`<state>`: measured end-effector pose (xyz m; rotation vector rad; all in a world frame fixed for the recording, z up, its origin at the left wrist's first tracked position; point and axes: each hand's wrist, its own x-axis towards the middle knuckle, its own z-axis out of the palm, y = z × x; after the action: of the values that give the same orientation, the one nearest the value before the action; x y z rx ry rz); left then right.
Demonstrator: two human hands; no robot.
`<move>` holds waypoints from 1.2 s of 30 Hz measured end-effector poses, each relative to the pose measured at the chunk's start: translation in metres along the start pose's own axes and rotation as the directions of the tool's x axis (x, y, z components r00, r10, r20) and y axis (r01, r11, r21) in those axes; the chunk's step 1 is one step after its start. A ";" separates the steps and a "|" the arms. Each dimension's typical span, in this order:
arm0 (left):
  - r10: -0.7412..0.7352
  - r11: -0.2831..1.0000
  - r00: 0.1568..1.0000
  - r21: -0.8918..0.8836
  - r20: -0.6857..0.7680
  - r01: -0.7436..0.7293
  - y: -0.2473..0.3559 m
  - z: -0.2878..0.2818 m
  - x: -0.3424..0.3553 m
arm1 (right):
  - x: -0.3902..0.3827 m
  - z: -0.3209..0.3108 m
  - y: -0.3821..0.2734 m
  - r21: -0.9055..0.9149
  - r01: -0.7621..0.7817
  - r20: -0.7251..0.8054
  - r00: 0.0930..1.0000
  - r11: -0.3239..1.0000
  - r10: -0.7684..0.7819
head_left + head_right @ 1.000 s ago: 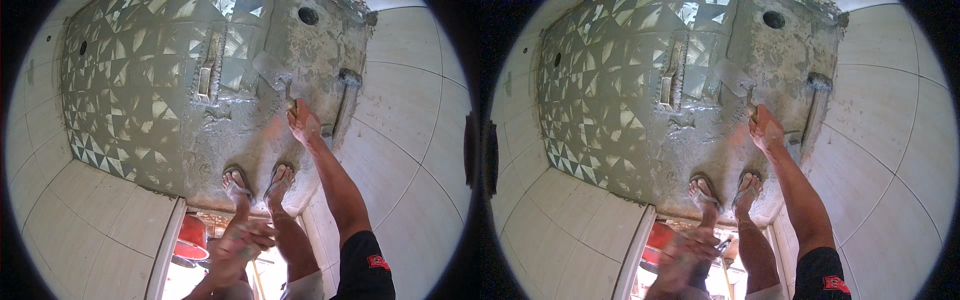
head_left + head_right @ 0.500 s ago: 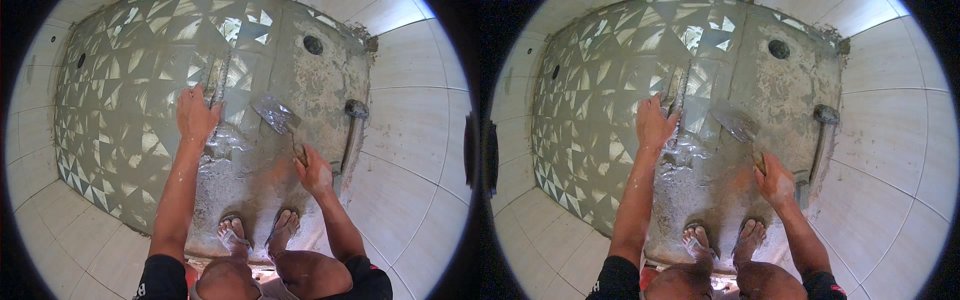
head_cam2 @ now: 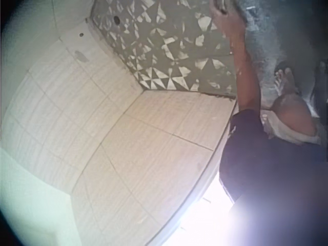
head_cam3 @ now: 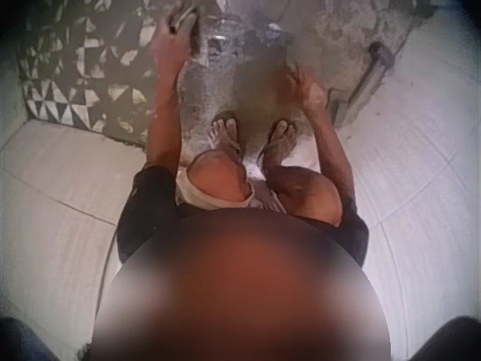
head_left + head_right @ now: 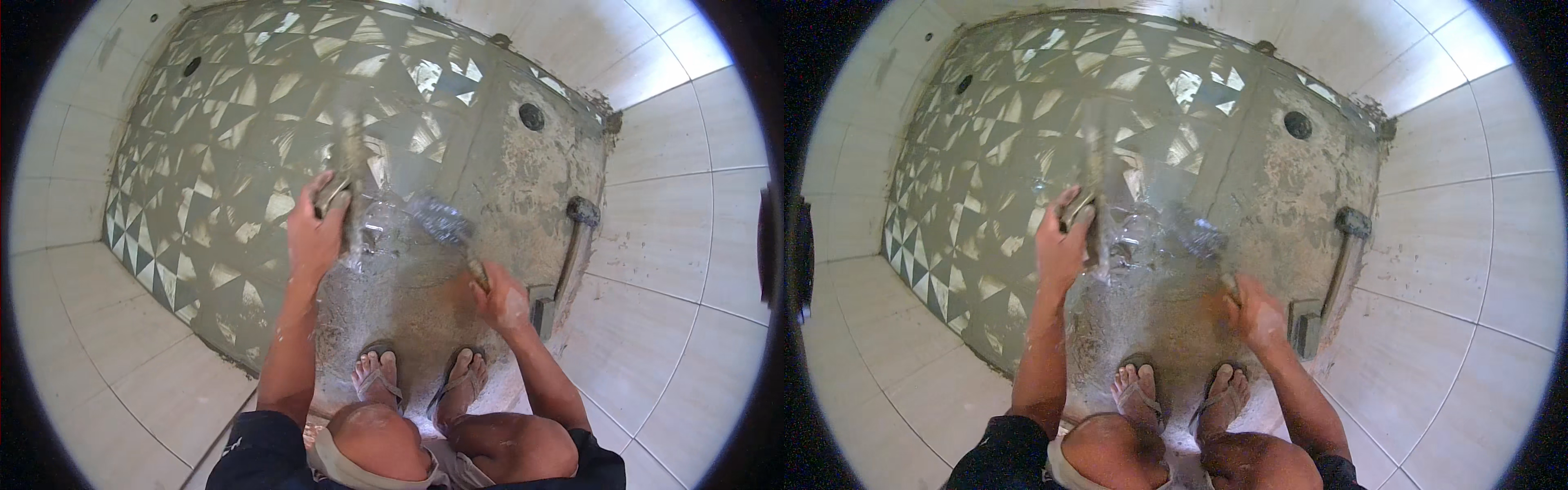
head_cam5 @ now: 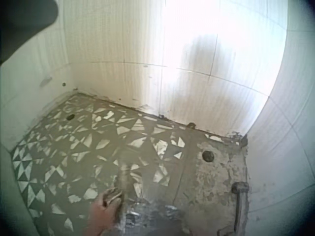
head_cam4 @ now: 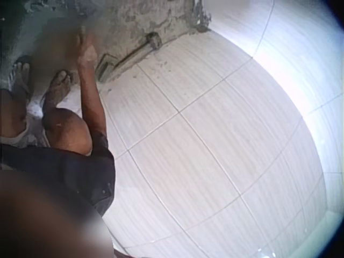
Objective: The recorder is applying cement and placing/leveling tiles on a bathroom floor.
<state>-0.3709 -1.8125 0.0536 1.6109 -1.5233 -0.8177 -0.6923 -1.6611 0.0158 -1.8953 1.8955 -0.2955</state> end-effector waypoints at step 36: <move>-0.621 0.550 0.763 -0.594 0.179 0.587 -0.084 -0.077 -0.158 | 0.109 0.028 -0.069 -0.211 0.226 0.165 0.967 0.951 -0.193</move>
<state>-0.2755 -1.6479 0.0128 1.5942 -0.4794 -1.4631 -0.6145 -1.7673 0.0052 -2.2121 1.6959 -0.0025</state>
